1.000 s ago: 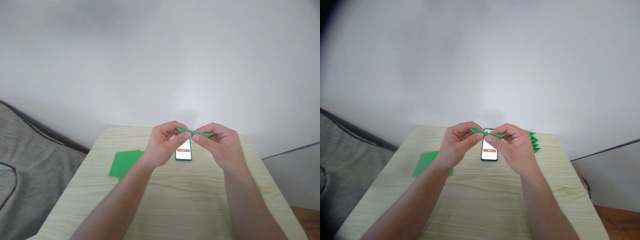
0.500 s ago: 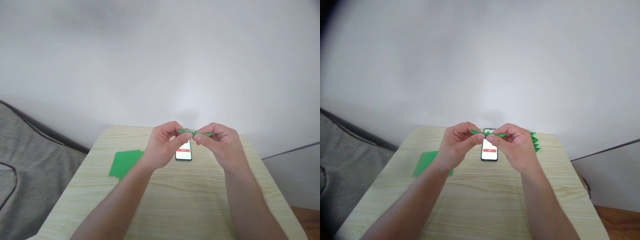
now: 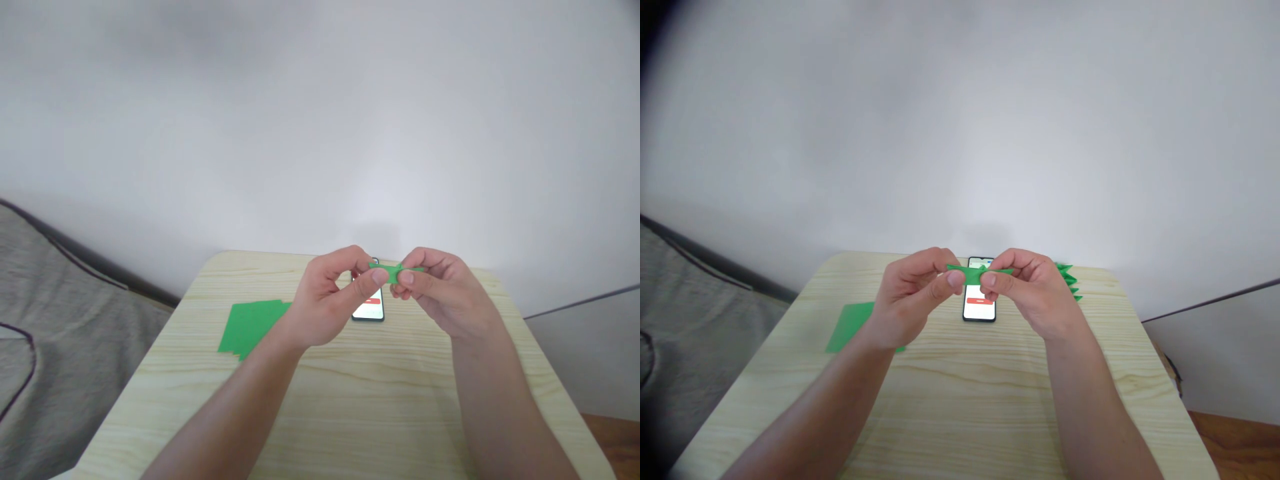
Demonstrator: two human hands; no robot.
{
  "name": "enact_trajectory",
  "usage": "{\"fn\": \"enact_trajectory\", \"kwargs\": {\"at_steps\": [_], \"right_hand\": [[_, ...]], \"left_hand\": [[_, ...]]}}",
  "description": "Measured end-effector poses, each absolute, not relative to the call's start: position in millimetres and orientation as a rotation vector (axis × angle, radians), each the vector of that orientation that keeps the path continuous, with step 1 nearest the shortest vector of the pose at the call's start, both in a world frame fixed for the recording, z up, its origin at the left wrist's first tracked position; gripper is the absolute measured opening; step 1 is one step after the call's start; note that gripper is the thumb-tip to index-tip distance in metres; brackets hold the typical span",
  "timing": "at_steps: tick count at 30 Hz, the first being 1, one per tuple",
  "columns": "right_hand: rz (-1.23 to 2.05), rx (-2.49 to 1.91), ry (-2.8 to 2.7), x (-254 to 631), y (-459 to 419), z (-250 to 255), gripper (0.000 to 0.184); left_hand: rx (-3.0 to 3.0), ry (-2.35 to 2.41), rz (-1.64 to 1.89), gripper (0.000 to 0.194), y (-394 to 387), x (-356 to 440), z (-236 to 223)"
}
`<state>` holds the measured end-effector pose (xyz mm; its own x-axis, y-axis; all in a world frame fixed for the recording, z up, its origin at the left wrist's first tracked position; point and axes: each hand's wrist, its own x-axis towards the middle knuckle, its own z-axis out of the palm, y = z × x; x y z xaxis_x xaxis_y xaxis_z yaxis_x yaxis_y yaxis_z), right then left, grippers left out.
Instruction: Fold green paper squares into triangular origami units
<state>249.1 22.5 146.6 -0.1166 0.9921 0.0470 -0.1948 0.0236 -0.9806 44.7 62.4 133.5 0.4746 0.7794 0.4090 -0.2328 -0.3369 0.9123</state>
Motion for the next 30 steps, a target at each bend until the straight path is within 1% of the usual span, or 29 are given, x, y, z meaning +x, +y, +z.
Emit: {"fn": "enact_trajectory", "kwargs": {"at_steps": [9,19,23,30], "right_hand": [[1.418,-0.985,-1.236,250,21,148,0.021],[1.292,-1.09,-1.268,253,19,147,0.023],[1.305,-1.123,-1.357,254,17,149,0.02],[1.241,-1.14,-1.385,253,15,152,0.024]], "left_hand": [[1.702,0.448,1.002,0.03,60,41,143],[1.751,0.554,1.022,0.038,62,41,141],[1.723,0.558,1.006,0.036,65,40,137],[1.708,0.555,0.998,0.039,66,41,136]]}}
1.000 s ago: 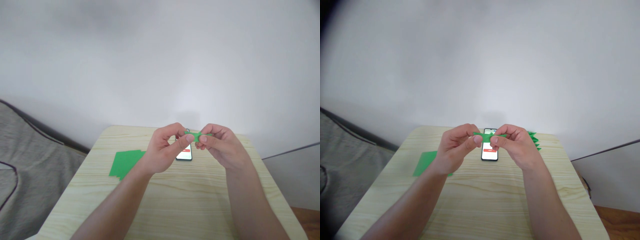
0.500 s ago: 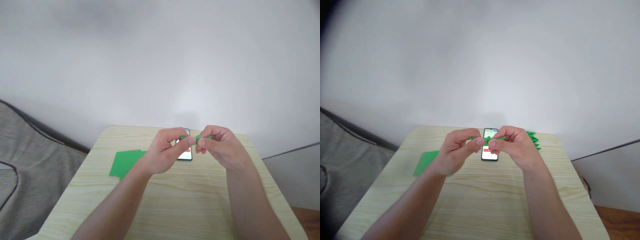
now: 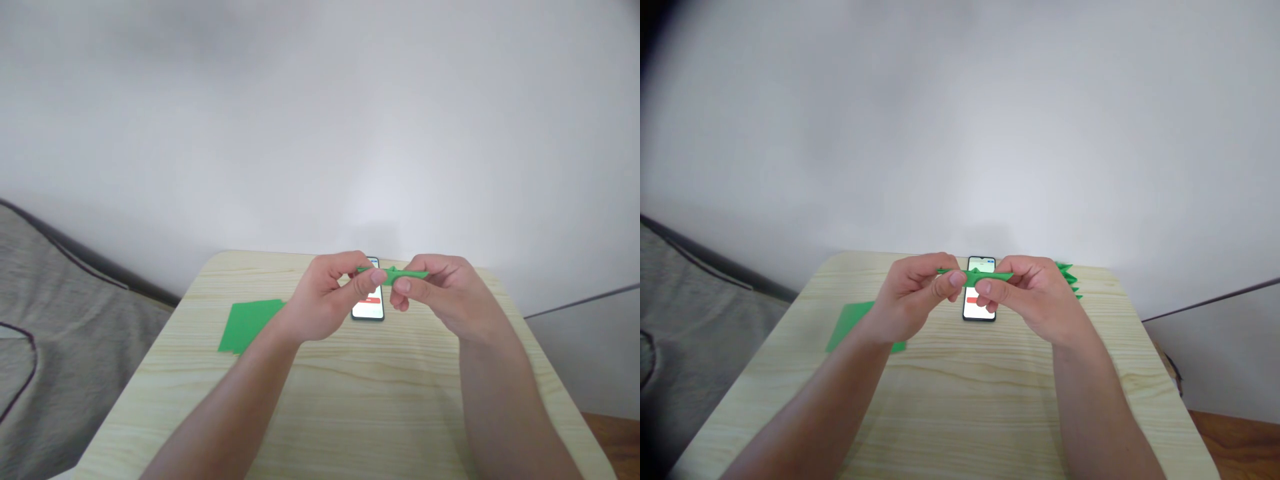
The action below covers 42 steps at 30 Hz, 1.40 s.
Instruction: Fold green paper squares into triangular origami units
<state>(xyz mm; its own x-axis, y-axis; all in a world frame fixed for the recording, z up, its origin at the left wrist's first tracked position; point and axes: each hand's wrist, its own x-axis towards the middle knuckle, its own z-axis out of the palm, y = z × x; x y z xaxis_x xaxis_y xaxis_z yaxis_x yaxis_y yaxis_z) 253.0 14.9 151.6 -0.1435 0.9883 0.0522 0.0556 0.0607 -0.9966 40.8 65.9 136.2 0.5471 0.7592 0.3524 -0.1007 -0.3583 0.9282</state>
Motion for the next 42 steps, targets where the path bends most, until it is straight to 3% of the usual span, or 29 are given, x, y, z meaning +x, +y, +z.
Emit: {"fn": "enact_trajectory", "kwargs": {"at_steps": [30,42], "right_hand": [[1.131,-1.286,-1.433,245,13,154,0.031],[1.128,-1.253,-1.489,255,14,157,0.023]], "left_hand": [[1.834,0.586,0.981,0.035,69,46,131],[1.737,0.592,0.963,0.034,76,40,127]]}}
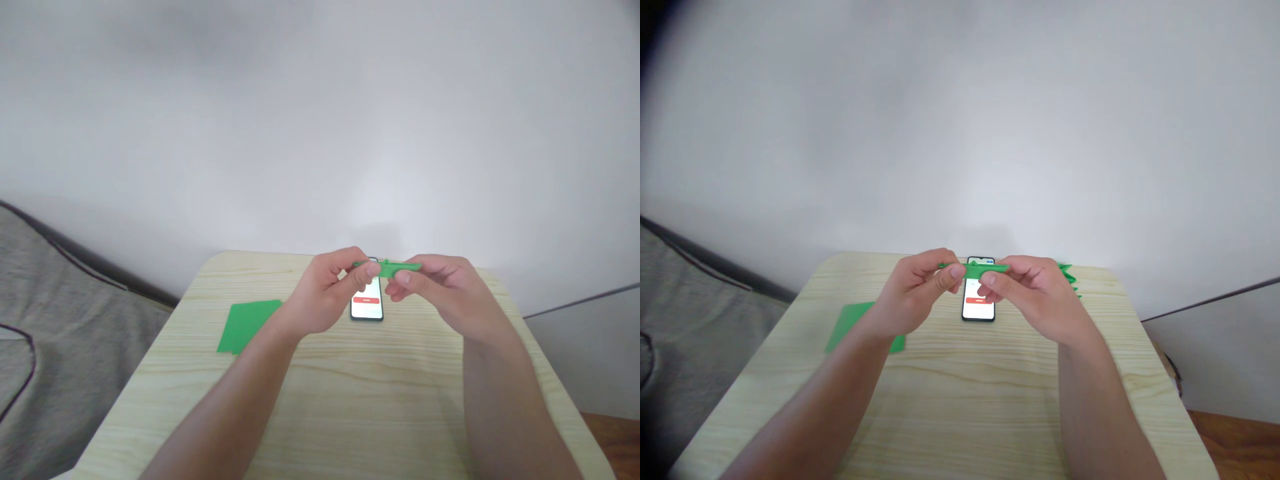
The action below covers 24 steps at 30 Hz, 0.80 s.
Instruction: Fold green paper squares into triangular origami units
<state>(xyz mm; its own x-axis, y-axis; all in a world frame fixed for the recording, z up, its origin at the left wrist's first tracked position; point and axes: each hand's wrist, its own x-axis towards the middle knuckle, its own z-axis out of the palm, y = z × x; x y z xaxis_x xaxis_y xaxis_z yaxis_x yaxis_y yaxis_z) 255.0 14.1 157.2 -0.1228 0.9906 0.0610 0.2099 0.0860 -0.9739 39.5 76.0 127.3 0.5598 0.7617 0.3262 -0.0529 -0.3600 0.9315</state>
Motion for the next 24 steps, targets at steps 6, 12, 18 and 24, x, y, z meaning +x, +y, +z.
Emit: {"fn": "enact_trajectory", "kwargs": {"at_steps": [6,12,18,24], "right_hand": [[1.071,-1.234,-1.581,259.8,10.3,161.0,0.027],[1.004,-1.189,-1.588,257.5,11.3,157.9,0.029],[1.044,-1.151,-1.54,261.7,15.0,153.8,0.025],[0.97,-1.222,-1.554,259.6,13.3,154.3,0.027]], "left_hand": [[1.651,0.542,0.906,0.038,80.7,36.3,126.3],[1.587,0.513,0.886,0.031,80.6,38.4,124.0],[1.571,0.515,0.879,0.023,79.6,39.4,122.5],[1.571,0.516,0.893,0.022,80.3,38.2,123.5]]}}
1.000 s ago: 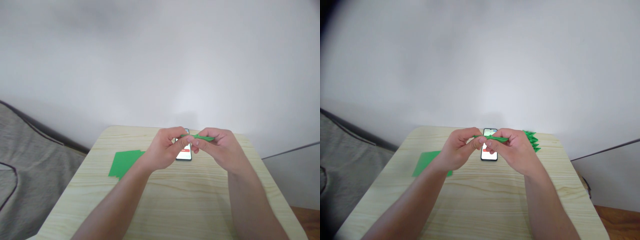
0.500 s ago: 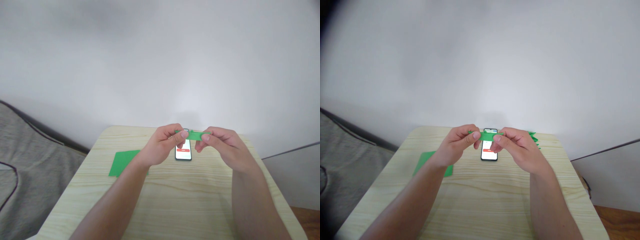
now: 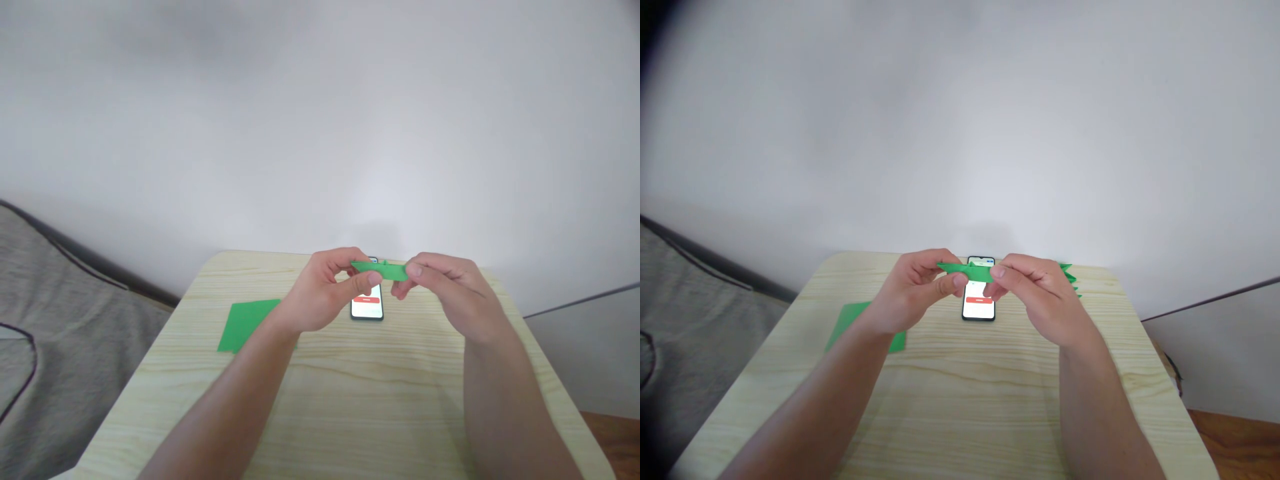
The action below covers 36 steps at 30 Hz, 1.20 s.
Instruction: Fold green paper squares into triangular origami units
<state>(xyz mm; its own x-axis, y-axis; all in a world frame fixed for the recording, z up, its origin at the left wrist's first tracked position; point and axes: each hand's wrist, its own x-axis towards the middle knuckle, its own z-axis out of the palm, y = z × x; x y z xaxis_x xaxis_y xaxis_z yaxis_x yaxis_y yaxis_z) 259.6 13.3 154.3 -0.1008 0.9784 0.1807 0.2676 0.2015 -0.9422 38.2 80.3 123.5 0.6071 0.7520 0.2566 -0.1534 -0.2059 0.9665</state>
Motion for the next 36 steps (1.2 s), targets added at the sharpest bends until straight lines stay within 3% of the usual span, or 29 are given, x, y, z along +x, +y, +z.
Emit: {"fn": "enact_trajectory", "kwargs": {"at_steps": [19,26,33,36], "right_hand": [[0.663,-1.356,-1.547,257.9,10.8,153.8,0.021],[0.539,-1.416,-1.534,258.3,9.8,154.7,0.019],[0.6,-1.43,-1.559,259.7,11.5,151.8,0.018],[0.664,-1.447,-1.579,259.8,11.4,152.5,0.021]], "left_hand": [[1.783,0.658,0.952,0.022,77.7,38.5,128.9],[1.616,0.609,1.176,0.023,78.7,40.4,122.9],[1.848,0.676,1.316,0.01,75.4,40.7,125.2],[2.008,0.692,1.29,0.014,73.4,40.8,125.3]]}}
